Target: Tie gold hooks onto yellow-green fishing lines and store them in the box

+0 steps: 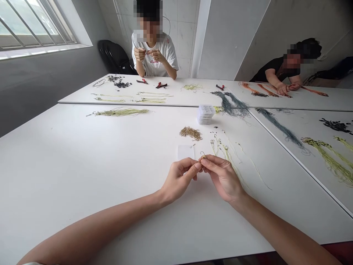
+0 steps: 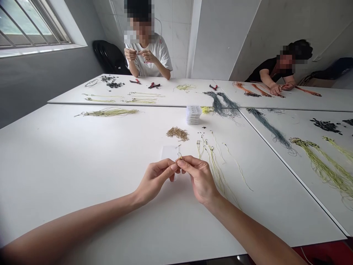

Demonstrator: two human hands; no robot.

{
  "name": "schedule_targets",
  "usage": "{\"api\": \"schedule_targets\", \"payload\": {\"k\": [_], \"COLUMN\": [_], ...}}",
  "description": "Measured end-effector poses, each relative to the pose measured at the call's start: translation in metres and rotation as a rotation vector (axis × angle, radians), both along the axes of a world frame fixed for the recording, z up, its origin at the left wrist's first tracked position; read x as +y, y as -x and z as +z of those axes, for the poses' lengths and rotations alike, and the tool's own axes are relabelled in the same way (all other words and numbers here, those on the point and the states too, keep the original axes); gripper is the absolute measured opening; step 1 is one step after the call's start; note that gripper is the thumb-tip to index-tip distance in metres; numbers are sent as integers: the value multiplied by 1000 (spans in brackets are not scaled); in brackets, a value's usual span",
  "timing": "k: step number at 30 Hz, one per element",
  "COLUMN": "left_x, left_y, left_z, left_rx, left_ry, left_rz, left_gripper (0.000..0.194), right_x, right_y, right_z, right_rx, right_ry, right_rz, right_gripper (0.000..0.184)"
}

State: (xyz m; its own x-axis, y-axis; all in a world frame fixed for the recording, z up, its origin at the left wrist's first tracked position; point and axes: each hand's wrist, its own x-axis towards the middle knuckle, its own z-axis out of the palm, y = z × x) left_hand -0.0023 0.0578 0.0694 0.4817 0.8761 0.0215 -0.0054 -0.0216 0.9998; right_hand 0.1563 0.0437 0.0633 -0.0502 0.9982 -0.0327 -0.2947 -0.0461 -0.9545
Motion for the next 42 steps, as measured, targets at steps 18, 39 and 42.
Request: {"api": "schedule_targets", "payload": {"k": [18, 39, 42], "left_x": [11, 17, 18], "left_y": [5, 7, 6], "left_z": [-3, 0, 0], "left_rx": [159, 302, 333], "left_ry": [-222, -352, -347], "left_rz": [202, 88, 61], "left_gripper": [24, 24, 25], "right_x": [4, 6, 7], "right_y": [-6, -14, -16], "right_z": [6, 2, 2], "right_rx": [-201, -366, -371], "right_ry": [-39, -101, -100], "right_rz": [94, 164, 192], "right_gripper": [13, 15, 16]}}
